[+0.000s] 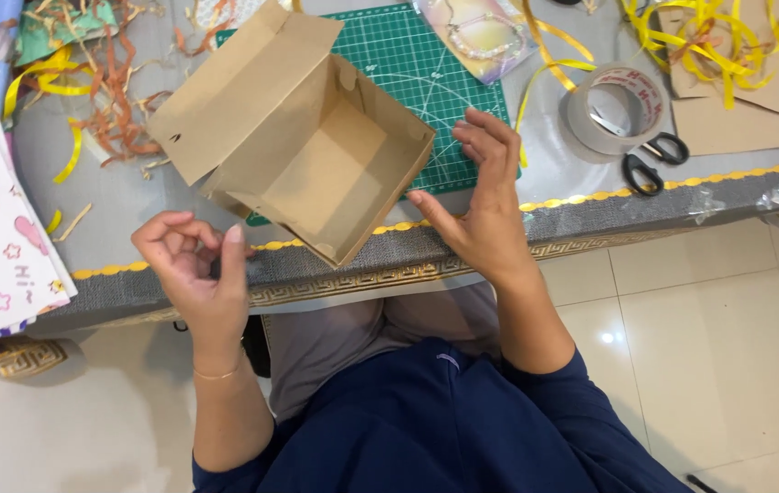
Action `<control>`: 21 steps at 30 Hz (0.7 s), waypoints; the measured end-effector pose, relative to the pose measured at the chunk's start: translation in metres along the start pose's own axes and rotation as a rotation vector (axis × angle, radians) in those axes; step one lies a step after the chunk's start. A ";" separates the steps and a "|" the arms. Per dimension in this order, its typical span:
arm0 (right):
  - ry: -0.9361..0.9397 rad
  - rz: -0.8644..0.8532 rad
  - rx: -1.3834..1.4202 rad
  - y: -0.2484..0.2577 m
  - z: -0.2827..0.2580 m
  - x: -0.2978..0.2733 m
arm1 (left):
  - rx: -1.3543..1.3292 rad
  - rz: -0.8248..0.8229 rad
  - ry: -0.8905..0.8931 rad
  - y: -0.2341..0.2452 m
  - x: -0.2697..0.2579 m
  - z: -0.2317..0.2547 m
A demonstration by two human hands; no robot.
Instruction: Assembling a small cardboard box from a flat template and filling it with shredded paper and a small packaged item.
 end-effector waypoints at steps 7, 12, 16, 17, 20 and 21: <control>-0.006 0.021 -0.057 -0.003 0.000 -0.002 | 0.283 0.041 -0.144 -0.007 0.006 0.044; 0.010 0.047 -0.070 -0.002 0.007 -0.005 | 0.412 -0.014 -0.216 -0.012 0.010 0.051; 0.065 0.173 -0.047 0.004 0.014 -0.013 | 0.356 -0.080 -0.210 -0.019 0.010 0.047; 0.089 0.213 -0.062 0.007 0.013 -0.014 | 0.385 -0.086 -0.226 -0.021 0.009 0.046; 0.204 0.227 -0.134 0.007 -0.003 -0.021 | 0.416 -0.112 -0.241 -0.030 0.007 0.047; 0.205 0.234 -0.138 0.005 -0.009 -0.023 | 0.412 -0.114 -0.248 -0.032 0.007 0.049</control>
Point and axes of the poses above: each hand's wrist, its own x-axis towards the middle knuckle, its own y-axis out of the back of the hand, z = x × y, the point moved 8 cm from there along x, towards the middle knuckle, and after that the axes turned 2 degrees about -z, right-handed, at the moved point
